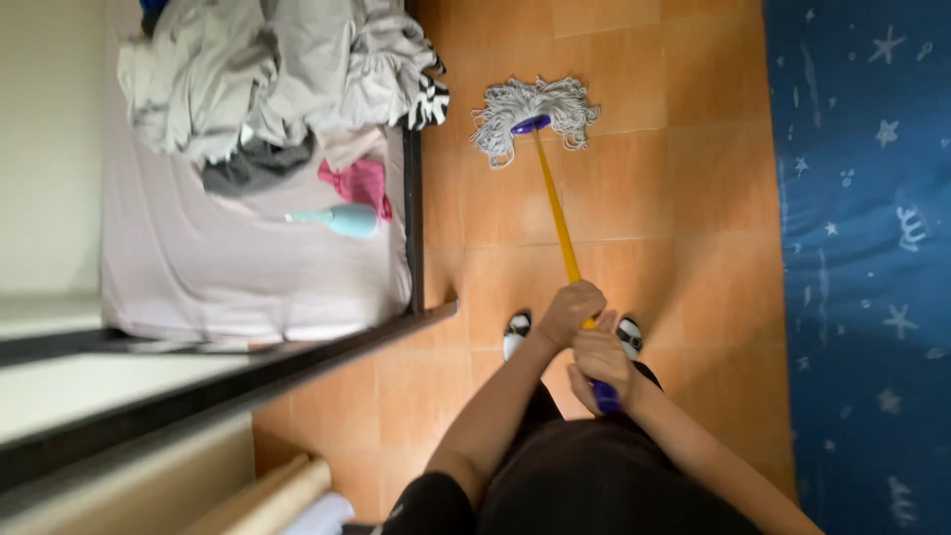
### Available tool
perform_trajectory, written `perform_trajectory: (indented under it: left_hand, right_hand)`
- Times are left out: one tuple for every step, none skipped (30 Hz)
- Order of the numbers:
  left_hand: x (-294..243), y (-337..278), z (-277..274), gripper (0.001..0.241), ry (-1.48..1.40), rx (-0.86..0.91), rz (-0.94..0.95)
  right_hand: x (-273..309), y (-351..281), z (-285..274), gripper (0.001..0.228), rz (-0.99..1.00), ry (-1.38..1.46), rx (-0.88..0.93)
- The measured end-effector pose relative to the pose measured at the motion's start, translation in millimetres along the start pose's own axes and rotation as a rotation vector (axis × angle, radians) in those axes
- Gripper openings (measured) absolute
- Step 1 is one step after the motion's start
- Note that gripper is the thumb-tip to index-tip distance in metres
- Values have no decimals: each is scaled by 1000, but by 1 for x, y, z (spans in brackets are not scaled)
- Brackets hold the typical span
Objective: Mopping a tiled floor in a bedroom area using a spray bottle and a mop.
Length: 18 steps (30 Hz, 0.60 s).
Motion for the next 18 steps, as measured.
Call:
perform_trajectory:
  left_hand:
    - [7, 10, -9, 28, -12, 22, 20]
    - [2, 13, -9, 30, -33, 28, 24]
    - [-3, 17, -8, 32, -55, 34, 29]
    - [-22, 11, -10, 32, -86, 57, 25]
    - [-42, 5, -14, 33, -136, 76, 27]
    - [-48, 15, -18, 35, -176, 92, 71]
    - [-52, 23, -22, 35, -196, 111, 109]
    - [-66, 25, -26, 38, -245, 127, 115]
    - [-79, 27, -29, 41, -293, 144, 121]
    - [-88, 22, -35, 41, -321, 164, 123]
    - [-98, 16, -41, 45, -354, 190, 130]
    - [-99, 21, -46, 49, -372, 204, 162]
    - [-97, 24, -47, 49, -383, 213, 191]
    - [-97, 22, -49, 51, -418, 246, 199]
    - [-96, 20, -51, 52, -453, 279, 207]
    - [-87, 9, -51, 52, -459, 287, 212]
    - [-79, -3, -49, 46, -488, 327, 242]
    - [-71, -13, -46, 39, -512, 364, 266]
  right_hand:
    - [0, 9, 3, 27, 2, -24, -21]
    - [10, 10, 1, 27, 85, -23, -70]
    - [19, 11, -2, 27, 168, -22, -120]
    - [43, 21, -1, 27, 198, -39, -138]
    - [66, 31, -1, 17, 304, -161, -154]
    - [76, 46, -6, 8, 374, -306, -178]
    - [85, 52, -4, 8, 370, -347, -202]
    - [101, 55, -3, 14, 415, -284, -241]
    - [116, 58, -1, 20, 458, -221, -282]
    - [125, 63, 5, 20, 480, -240, -300]
    - [132, 67, 10, 22, 552, -280, -322]
    - [132, 74, 10, 24, 592, -327, -340]
    - [128, 71, 18, 24, 583, -355, -355]
    - [130, 67, 26, 20, 518, -410, -396]
    - [131, 63, 34, 16, 452, -465, -436]
    - [125, 61, 42, 16, 455, -472, -444]
    - [123, 58, 47, 17, 336, -421, -543]
    - [121, 54, 50, 19, 216, -362, -637]
Point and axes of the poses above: each hand's wrist, its own y-axis towards the middle knuckle, its own z-axis out of the palm, x = y × z, the point moved 4 cm from there along y, towards the middle knuckle, and after that the axes turned 2 degrees about x, right-handed, at the moved point
